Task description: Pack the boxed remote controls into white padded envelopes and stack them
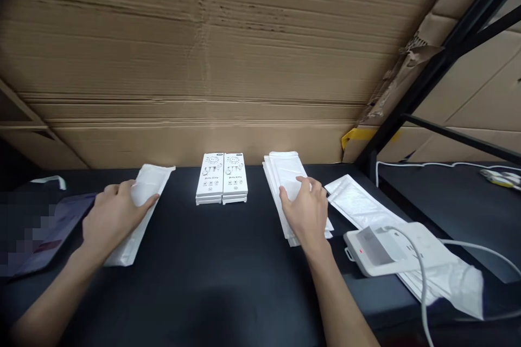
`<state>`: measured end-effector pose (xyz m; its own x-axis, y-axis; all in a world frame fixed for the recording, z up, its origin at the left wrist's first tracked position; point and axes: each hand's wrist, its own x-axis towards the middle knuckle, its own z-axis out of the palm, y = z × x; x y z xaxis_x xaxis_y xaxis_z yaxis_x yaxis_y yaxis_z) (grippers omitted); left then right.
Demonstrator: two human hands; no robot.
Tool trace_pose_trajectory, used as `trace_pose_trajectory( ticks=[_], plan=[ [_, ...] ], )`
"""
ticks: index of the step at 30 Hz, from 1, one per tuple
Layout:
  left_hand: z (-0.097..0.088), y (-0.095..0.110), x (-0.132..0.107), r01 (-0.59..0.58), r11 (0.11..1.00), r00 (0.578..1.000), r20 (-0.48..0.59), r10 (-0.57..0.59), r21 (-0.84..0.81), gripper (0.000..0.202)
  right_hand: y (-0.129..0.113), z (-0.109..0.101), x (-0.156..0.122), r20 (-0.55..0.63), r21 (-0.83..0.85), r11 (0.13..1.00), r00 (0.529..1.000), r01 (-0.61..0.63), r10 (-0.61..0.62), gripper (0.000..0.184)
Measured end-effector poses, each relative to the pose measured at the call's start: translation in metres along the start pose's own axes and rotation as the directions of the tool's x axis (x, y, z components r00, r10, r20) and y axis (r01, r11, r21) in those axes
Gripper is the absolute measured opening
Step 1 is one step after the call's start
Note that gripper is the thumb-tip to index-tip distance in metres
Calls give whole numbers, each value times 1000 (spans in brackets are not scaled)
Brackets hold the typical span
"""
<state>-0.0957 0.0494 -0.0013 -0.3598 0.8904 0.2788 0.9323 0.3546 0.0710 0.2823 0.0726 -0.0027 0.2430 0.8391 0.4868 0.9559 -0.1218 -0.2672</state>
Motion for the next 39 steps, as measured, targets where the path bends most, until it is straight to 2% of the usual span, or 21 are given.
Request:
trace_pose_trajectory(
  ticks=[4,7,10,14,18,21,24,26,29,32,35,37,39],
  plan=[
    [4,1,0,-50,994,996,-65,56,98,69,2,1,0,146,-112,993,988,-43,59,55],
    [3,5,-2,-147,982,984,-86,158,120,59,2,2,-1,191,-139,990,980,-35,61,53],
    [1,8,-2,-226,967,973,-19,229,120,51,3,2,1,159,-122,992,985,-42,61,50],
    [1,10,-3,-232,967,973,14,232,101,49,-1,-2,1,45,-30,998,998,-47,48,49],
    [0,9,-5,-219,971,975,1,220,94,53,-23,-5,-13,-45,142,983,992,120,-114,49],
    [0,8,-4,-187,980,982,8,187,66,56,-45,-3,-33,19,224,935,958,273,-285,49],
    [0,7,-3,-145,989,989,31,144,38,58,-60,0,-49,100,237,911,924,339,-369,52],
    [-1,5,-2,-128,991,991,50,127,23,59,-64,2,-55,125,230,905,912,357,-391,52],
    [-2,3,-2,-116,993,991,62,115,12,58,-63,3,-57,94,230,890,901,395,-424,52],
    [-2,8,-4,-153,988,988,-28,153,21,54,-63,2,-58,57,283,837,862,469,-503,49],
    [0,22,-12,-293,954,944,-177,278,-65,43,-64,0,-60,85,338,791,820,510,-566,38],
    [2,35,-22,-465,866,877,-235,420,-186,35,-66,0,-62,109,347,788,812,510,-573,31],
    [4,48,-33,-607,735,794,-254,552,-302,29,-68,0,-66,121,338,792,811,508,-572,28]
  ],
)
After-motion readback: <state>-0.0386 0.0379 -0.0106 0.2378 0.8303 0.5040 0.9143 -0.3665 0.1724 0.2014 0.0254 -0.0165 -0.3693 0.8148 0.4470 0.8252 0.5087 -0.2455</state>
